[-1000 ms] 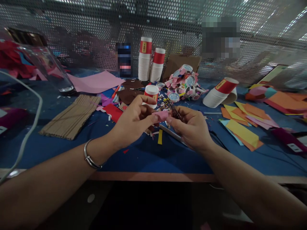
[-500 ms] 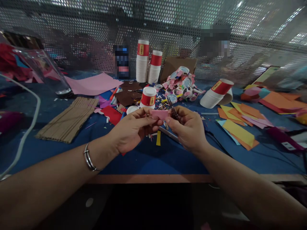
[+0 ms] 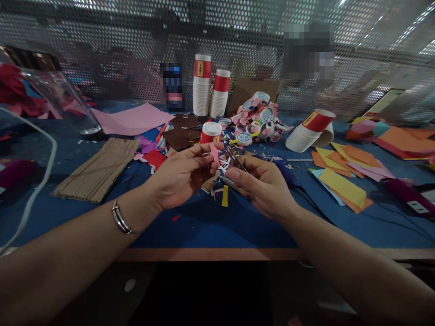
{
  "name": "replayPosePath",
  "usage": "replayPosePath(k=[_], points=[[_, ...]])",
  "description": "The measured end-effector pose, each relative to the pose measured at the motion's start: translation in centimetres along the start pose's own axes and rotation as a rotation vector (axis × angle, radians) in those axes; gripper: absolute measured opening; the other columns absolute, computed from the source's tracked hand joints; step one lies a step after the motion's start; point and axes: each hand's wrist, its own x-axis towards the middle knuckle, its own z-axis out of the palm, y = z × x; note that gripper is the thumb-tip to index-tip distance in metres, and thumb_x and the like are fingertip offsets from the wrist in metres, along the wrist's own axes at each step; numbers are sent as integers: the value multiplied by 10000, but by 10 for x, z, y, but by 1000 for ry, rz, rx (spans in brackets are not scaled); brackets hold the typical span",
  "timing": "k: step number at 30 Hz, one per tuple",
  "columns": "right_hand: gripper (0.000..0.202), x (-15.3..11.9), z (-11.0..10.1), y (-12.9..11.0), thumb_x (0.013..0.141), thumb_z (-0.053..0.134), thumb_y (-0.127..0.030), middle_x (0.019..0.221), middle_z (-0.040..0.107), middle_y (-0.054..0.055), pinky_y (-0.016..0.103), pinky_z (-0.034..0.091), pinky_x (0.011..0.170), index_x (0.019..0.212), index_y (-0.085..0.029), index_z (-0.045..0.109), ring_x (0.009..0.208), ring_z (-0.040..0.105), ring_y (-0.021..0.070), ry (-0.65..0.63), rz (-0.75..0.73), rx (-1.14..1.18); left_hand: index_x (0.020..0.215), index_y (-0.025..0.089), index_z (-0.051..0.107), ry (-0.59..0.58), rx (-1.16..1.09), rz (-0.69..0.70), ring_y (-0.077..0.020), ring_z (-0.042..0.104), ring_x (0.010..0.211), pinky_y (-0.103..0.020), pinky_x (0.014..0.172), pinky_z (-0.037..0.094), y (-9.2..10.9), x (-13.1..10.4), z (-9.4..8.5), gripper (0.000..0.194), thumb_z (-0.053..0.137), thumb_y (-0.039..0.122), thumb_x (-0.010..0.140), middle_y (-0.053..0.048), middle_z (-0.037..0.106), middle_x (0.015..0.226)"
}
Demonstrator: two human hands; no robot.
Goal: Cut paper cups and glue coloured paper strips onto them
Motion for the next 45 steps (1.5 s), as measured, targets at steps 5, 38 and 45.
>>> replayPosePath(k=[5, 38, 45], points=[[445, -3, 2, -9, 870, 796, -602, 569, 323, -97, 220, 126, 412, 838, -168, 703, 466, 197, 48, -148, 127, 135, 1045, 113, 788, -8, 25, -5, -68, 656, 640, -154, 682, 585, 1, 3, -5, 291, 557, -43, 960, -26, 683, 785], [529, -3, 3, -13, 856, 780, -664, 515, 361, -99, 207, 101, 373, 749, -164, 646, 407, 198, 24, -130, 197, 191, 1074, 205, 698, -95, 588, 673, -123, 686, 881, -222, 850, 555, -2, 1, -11, 200, 704, 63, 933, -11, 724, 934], [508, -5, 4, -13, 815, 836, -626, 500, 371, -102, 173, 112, 364, 762, -148, 672, 404, 213, 19, -115, 224, 253, 1109, 251, 548, -254, 632, 961, -137, 731, 821, -270, 788, 582, -11, 8, -16, 257, 737, 161, 961, 18, 735, 873]])
